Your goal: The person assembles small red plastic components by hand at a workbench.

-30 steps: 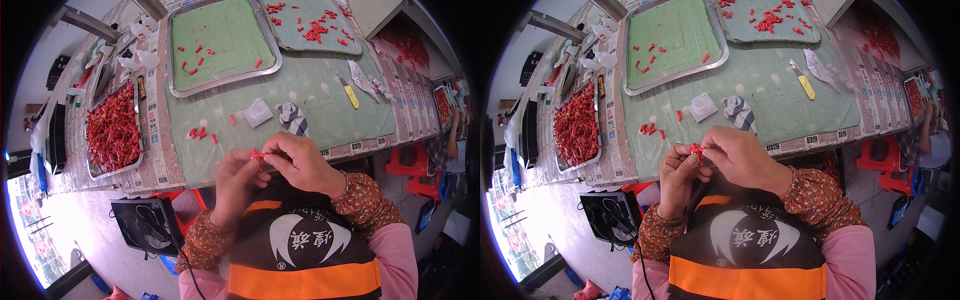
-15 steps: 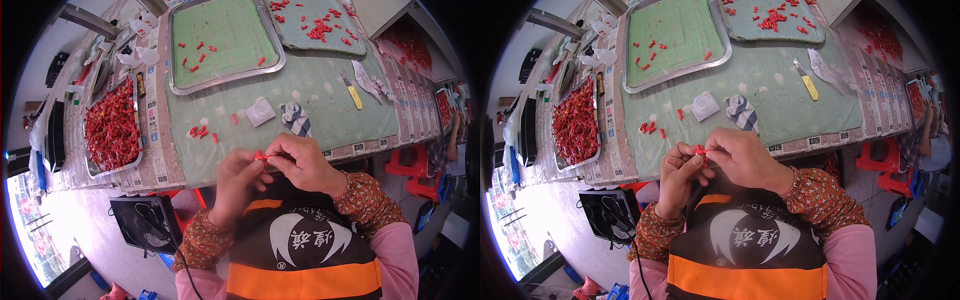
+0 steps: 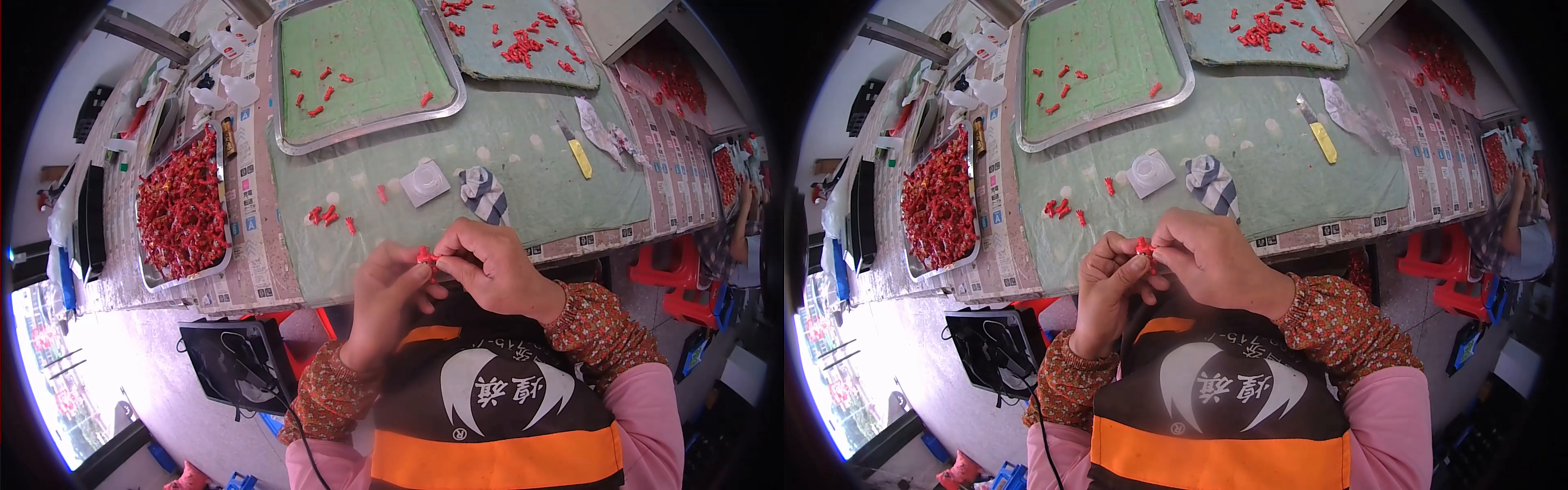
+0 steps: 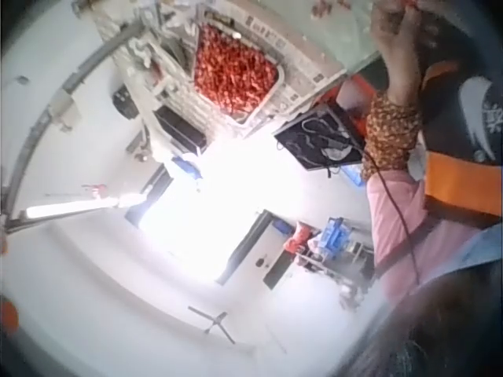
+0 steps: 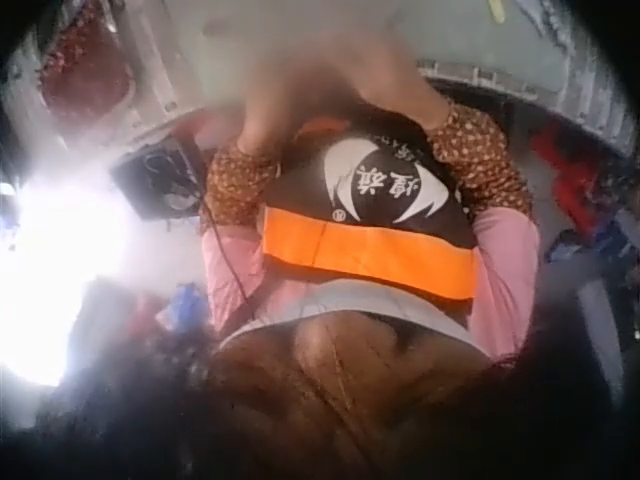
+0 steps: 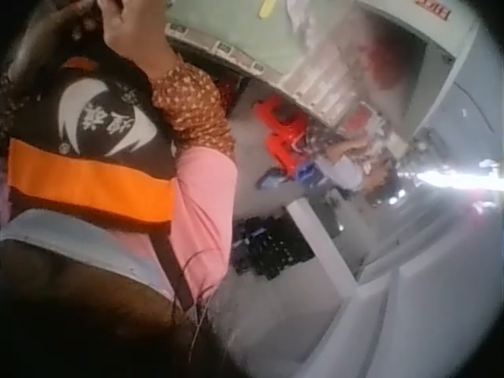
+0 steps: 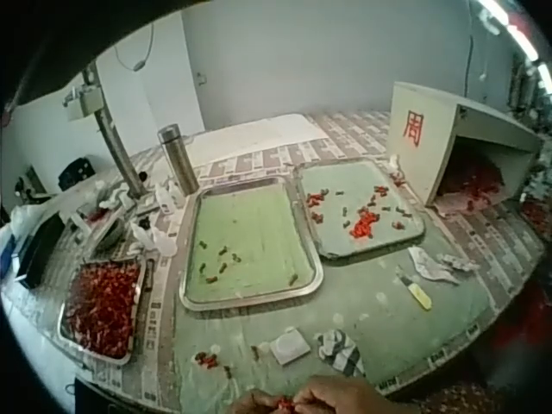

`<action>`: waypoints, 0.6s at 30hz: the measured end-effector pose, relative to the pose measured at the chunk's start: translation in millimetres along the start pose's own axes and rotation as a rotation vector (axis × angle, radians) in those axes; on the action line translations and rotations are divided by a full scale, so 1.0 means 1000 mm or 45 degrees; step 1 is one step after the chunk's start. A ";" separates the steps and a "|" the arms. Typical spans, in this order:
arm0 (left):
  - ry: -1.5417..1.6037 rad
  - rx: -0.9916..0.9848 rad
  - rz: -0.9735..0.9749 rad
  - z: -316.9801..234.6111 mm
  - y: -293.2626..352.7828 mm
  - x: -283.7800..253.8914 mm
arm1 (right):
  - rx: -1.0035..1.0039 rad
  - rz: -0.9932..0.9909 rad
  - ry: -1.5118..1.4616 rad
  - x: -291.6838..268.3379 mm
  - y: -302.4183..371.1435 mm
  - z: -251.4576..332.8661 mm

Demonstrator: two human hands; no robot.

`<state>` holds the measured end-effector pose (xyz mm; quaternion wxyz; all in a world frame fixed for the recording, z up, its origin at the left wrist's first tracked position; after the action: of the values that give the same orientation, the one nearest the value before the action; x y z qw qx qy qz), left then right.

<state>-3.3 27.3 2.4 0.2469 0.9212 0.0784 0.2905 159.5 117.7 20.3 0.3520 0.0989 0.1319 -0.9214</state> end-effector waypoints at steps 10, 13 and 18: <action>-0.003 -0.002 0.003 0.001 0.000 -0.001 | 0.004 0.011 0.034 0.000 0.000 0.000; -0.004 0.006 -0.008 0.001 0.000 0.000 | -0.046 0.017 0.048 0.000 0.001 -0.002; -0.028 0.006 -0.007 0.001 -0.001 0.000 | -0.009 -0.007 0.038 0.001 0.001 -0.001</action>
<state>-2.3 27.5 1.4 0.2462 0.9247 0.0790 0.2794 159.4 116.3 18.7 0.3477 0.1112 0.1407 -0.9203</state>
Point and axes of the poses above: each hand's wrist, its own y-axis away from the middle knuckle, its own x-axis out of the palm, z = x × y, the point moved 1 cm from there along -y, towards the middle knuckle, and after that the axes turned 5 degrees about -x, right-handed, at the moved point
